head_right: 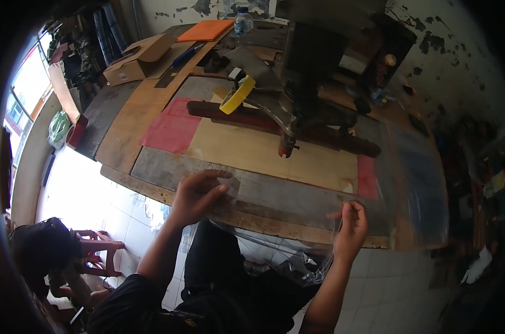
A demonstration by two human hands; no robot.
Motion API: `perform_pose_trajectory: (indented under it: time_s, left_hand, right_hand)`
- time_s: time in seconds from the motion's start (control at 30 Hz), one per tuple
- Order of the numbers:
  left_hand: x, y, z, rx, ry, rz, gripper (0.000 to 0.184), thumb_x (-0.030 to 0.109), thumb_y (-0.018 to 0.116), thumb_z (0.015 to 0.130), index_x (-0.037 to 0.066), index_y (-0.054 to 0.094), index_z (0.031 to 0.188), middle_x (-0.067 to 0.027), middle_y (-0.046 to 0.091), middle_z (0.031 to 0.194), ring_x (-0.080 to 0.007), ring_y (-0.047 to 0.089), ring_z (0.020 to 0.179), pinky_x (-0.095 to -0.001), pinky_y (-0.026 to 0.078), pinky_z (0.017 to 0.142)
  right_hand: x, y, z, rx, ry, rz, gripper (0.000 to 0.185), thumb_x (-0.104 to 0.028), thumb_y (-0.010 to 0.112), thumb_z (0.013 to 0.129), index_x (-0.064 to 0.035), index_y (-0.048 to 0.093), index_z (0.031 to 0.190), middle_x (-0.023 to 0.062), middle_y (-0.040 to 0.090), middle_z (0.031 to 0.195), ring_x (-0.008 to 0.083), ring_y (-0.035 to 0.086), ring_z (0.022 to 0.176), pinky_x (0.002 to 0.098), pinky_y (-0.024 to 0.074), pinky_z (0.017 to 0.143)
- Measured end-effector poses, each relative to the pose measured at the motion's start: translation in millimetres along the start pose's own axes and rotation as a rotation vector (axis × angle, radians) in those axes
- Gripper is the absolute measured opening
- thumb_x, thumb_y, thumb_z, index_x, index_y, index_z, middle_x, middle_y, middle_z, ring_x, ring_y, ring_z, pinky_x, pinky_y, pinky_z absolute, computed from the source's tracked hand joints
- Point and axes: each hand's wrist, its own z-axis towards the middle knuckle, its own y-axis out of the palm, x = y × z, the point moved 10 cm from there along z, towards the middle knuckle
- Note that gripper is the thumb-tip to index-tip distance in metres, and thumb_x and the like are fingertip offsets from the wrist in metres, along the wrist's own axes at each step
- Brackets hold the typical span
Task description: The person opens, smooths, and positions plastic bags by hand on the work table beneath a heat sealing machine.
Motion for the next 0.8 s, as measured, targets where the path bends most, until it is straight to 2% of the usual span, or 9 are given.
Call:
perform_pose_trajectory:
  time_s: [0.13, 0.23, 0.33, 0.4, 0.43, 0.5, 0.63, 0.73, 0.8]
  left_hand:
    - [-12.3, -2.5, 1.0, -0.009, -0.035, -0.059, 0.019, 0.015, 0.073, 0.103, -0.003, 0.066, 0.104, -0.0097, 0.078, 0.085, -0.0148, 0.077, 0.086, -0.0273, 0.059, 0.078]
    - [-16.4, -3.6, -3.4, -0.003, -0.073, 0.035, 0.021, 0.016, 0.074, 0.103, -0.003, 0.065, 0.1, -0.0084, 0.078, 0.084, -0.0144, 0.077, 0.086, -0.0267, 0.058, 0.077]
    - [-21.5, -2.6, -5.0, 0.017, -0.081, 0.028, 0.02, 0.016, 0.078, 0.099, 0.0, 0.066, 0.102, -0.0063, 0.077, 0.09, -0.0088, 0.073, 0.083, -0.0247, 0.055, 0.075]
    - [-8.8, -3.4, -4.0, 0.077, 0.048, 0.001, 0.024, 0.012, 0.077, 0.099, 0.0, 0.065, 0.116, -0.0061, 0.076, 0.092, -0.0084, 0.073, 0.087, -0.024, 0.054, 0.078]
    - [-5.2, -3.0, -4.2, 0.075, 0.049, -0.001, 0.024, 0.012, 0.077, 0.099, 0.0, 0.065, 0.116, -0.0061, 0.076, 0.092, -0.0084, 0.073, 0.087, -0.024, 0.054, 0.078]
    - [2.8, 0.5, -4.4, 0.043, 0.025, -0.018, 0.035, 0.007, 0.074, 0.1, 0.0, 0.061, 0.132, -0.0065, 0.077, 0.092, -0.0087, 0.073, 0.091, -0.0235, 0.054, 0.081]
    - [-6.5, 3.2, -3.2, -0.042, 0.066, 0.076, 0.041, 0.004, 0.073, 0.1, 0.0, 0.058, 0.139, -0.0059, 0.076, 0.09, -0.009, 0.074, 0.089, -0.0234, 0.054, 0.078]
    - [-10.0, 0.6, -2.9, -0.009, 0.011, 0.01, 0.039, 0.008, 0.077, 0.098, 0.002, 0.062, 0.133, -0.0068, 0.078, 0.084, -0.0074, 0.074, 0.083, -0.0241, 0.055, 0.077]
    - [-10.7, 1.4, -3.5, -0.009, 0.028, -0.03, 0.037, 0.007, 0.079, 0.097, 0.002, 0.062, 0.129, -0.0059, 0.077, 0.081, -0.008, 0.075, 0.082, -0.0239, 0.056, 0.074]
  right_hand:
    - [0.6, -0.6, -0.7, 0.012, -0.01, -0.017, 0.023, -0.023, 0.063, 0.109, -0.0009, 0.065, 0.11, 0.0044, 0.069, 0.078, 0.0122, 0.066, 0.078, 0.0294, 0.0488, 0.085]
    - [0.1, 1.0, -1.7, 0.007, -0.004, -0.017, 0.024, -0.024, 0.063, 0.109, -0.0006, 0.065, 0.111, 0.0047, 0.069, 0.078, 0.0122, 0.065, 0.077, 0.029, 0.0481, 0.085]
    - [-1.5, 2.2, -1.6, 0.0, -0.025, 0.013, 0.024, -0.025, 0.064, 0.109, -0.0005, 0.065, 0.11, 0.0047, 0.068, 0.079, 0.0125, 0.065, 0.076, 0.0287, 0.0489, 0.083]
    - [-2.1, 2.5, -1.4, -0.014, -0.034, 0.042, 0.025, -0.025, 0.065, 0.109, -0.0003, 0.065, 0.11, 0.0045, 0.068, 0.082, 0.0127, 0.065, 0.076, 0.029, 0.0517, 0.079]
    - [-2.4, 2.5, -2.2, -0.011, -0.035, 0.04, 0.025, -0.025, 0.065, 0.109, -0.0003, 0.065, 0.11, 0.0045, 0.068, 0.082, 0.0127, 0.065, 0.076, 0.029, 0.0517, 0.079]
    - [-1.1, -0.2, -4.3, 0.022, -0.025, 0.057, 0.024, -0.024, 0.065, 0.109, -0.0001, 0.064, 0.11, 0.0048, 0.068, 0.088, 0.0129, 0.065, 0.079, 0.0299, 0.0549, 0.076]
    - [-2.3, -2.4, -2.6, -0.033, -0.035, 0.068, 0.025, -0.023, 0.065, 0.108, 0.0003, 0.066, 0.117, 0.0061, 0.069, 0.098, 0.0125, 0.066, 0.089, 0.0306, 0.0566, 0.077]
    - [-19.1, 3.1, -2.4, -0.074, -0.033, 0.081, 0.033, -0.024, 0.068, 0.106, 0.0009, 0.065, 0.127, 0.0092, 0.069, 0.11, 0.013, 0.065, 0.099, 0.0314, 0.0565, 0.084]
    - [-45.0, 14.7, -5.5, -0.176, -0.178, -0.084, 0.04, -0.024, 0.073, 0.102, -0.0015, 0.066, 0.133, 0.0111, 0.07, 0.121, 0.019, 0.066, 0.109, 0.0368, 0.0527, 0.096]
